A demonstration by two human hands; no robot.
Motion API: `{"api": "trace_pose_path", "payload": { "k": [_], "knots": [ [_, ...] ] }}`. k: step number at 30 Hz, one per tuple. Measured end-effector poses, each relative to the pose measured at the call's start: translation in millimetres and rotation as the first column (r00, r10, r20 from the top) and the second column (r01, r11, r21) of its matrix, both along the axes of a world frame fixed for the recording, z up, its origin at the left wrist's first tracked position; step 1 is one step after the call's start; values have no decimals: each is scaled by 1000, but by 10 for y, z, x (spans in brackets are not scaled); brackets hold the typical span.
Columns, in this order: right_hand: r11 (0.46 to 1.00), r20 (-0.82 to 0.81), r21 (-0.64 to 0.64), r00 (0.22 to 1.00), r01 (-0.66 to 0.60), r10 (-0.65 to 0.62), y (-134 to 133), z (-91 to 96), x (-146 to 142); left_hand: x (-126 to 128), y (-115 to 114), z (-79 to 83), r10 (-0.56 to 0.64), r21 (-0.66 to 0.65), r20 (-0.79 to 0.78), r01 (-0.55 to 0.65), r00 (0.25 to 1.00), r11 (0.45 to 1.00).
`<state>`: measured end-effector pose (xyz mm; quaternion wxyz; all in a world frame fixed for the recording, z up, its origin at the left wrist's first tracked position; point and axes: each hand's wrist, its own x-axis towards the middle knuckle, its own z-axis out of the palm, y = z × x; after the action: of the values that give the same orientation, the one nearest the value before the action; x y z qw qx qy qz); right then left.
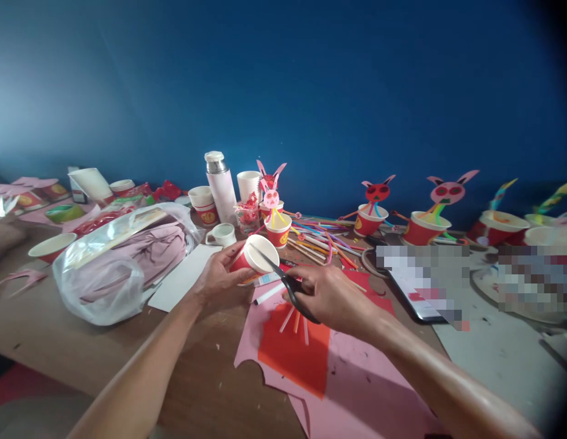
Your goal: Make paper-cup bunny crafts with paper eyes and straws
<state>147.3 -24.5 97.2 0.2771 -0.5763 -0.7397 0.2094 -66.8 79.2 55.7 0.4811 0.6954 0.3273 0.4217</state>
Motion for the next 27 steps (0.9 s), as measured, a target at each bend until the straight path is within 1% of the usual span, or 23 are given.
{"api": "trace_pose_path", "payload": {
  "k": [2,4,6,7,8,9,11,12,13,15,16,18,19,20,22,24,25,26,27],
  "knots": [
    [994,247,110,968,24,-51,-26,-14,-44,12,-13,11,11,8,-22,-10,1000,1000],
    [987,424,156,901,25,-90,-40,-39,-82,20,-27,26,18,10,-49,-18,999,1000],
    [987,512,160,853,24,-103,-43,-57,-98,24,-39,42,24,16,-69,-23,997,1000],
    [987,514,158,851,23,-103,-42,-60,-94,25,-42,47,20,16,-77,-19,997,1000],
    [988,483,151,871,22,-93,-38,-58,-83,25,-44,48,14,14,-83,-12,996,1000],
    [992,417,128,906,20,-72,-31,-53,-64,25,-45,46,4,11,-87,-3,996,1000],
    [1000,190,27,982,3,-8,-5,-43,-16,25,-40,29,-2,10,-83,3,997,1000],
    [999,40,-47,999,-16,17,14,-43,8,24,-34,17,7,15,-78,-6,997,1000],
    [990,-116,-134,993,-42,26,38,-48,29,22,-26,3,22,22,-71,-20,997,1000],
    [950,-389,-288,921,-119,-3,90,-73,55,13,-5,-21,43,37,-58,-41,997,998],
    [929,-491,-331,871,-167,-19,114,-90,60,7,6,-29,45,44,-51,-43,998,998],
    [906,-624,-340,782,-252,-16,150,-119,58,-6,24,-34,41,57,-42,-39,998,998],
    [905,-653,-325,757,-274,-6,159,-126,53,-9,28,-31,44,60,-40,-41,998,997],
    [906,-659,-320,752,-277,-3,159,-126,46,-10,27,-26,47,61,-43,-44,998,997],
    [906,-607,-353,794,-233,-32,137,-107,26,1,10,-8,52,48,-67,-48,996,998],
    [927,-463,-349,885,-138,-42,90,-75,1,23,-22,19,42,29,-97,-39,994,999],
    [950,-353,-301,935,-79,-34,62,-62,-13,35,-39,35,35,21,-110,-33,993,999],
    [975,-219,-220,975,-22,-27,35,-57,-29,45,-56,53,33,18,-122,-31,992,999],
    [993,-71,-116,997,21,-30,11,-61,-44,53,-70,70,36,20,-134,-33,990,999]
  ]
}}
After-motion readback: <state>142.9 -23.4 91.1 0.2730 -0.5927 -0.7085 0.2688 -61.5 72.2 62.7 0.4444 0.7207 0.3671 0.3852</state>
